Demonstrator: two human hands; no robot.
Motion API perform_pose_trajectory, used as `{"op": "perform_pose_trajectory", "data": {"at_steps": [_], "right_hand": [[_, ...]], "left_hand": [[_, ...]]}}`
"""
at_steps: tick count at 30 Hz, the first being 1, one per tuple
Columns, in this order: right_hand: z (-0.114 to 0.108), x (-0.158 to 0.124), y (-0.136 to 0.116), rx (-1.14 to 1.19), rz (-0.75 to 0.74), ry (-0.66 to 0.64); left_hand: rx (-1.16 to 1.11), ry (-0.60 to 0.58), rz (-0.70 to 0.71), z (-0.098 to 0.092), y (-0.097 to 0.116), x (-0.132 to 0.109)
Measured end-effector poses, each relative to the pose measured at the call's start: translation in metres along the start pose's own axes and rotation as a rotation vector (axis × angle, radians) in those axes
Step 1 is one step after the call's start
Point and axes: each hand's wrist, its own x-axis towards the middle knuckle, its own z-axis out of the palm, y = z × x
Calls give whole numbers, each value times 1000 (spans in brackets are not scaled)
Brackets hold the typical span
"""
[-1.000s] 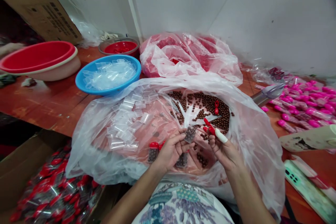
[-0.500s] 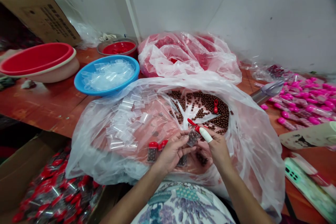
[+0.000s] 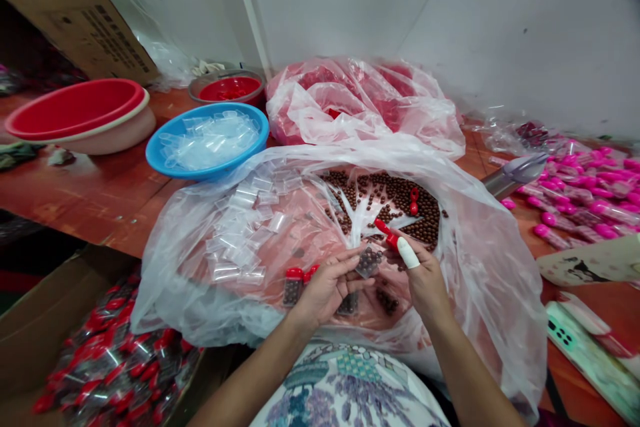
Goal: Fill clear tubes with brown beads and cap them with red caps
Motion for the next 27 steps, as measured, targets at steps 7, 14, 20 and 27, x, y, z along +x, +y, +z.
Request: {"op": "perform_pose_trajectory", "data": {"at_steps": [7,14,20,27], "right_hand": [[-4,1,-5,-242,-229,-167],[-6,2,-9,-322,-359,-223],[-9,0,-15,-261,-193,10],[-1,-8,-5,-234,-124,-75]], "left_hand": [[-6,-38,-37,-7,0,-1],[-6,-57,-53,-7,0,-4],[-2,-34,-57,-8,-1,-6],[7,-37,3,-7,-3,-6]]}}
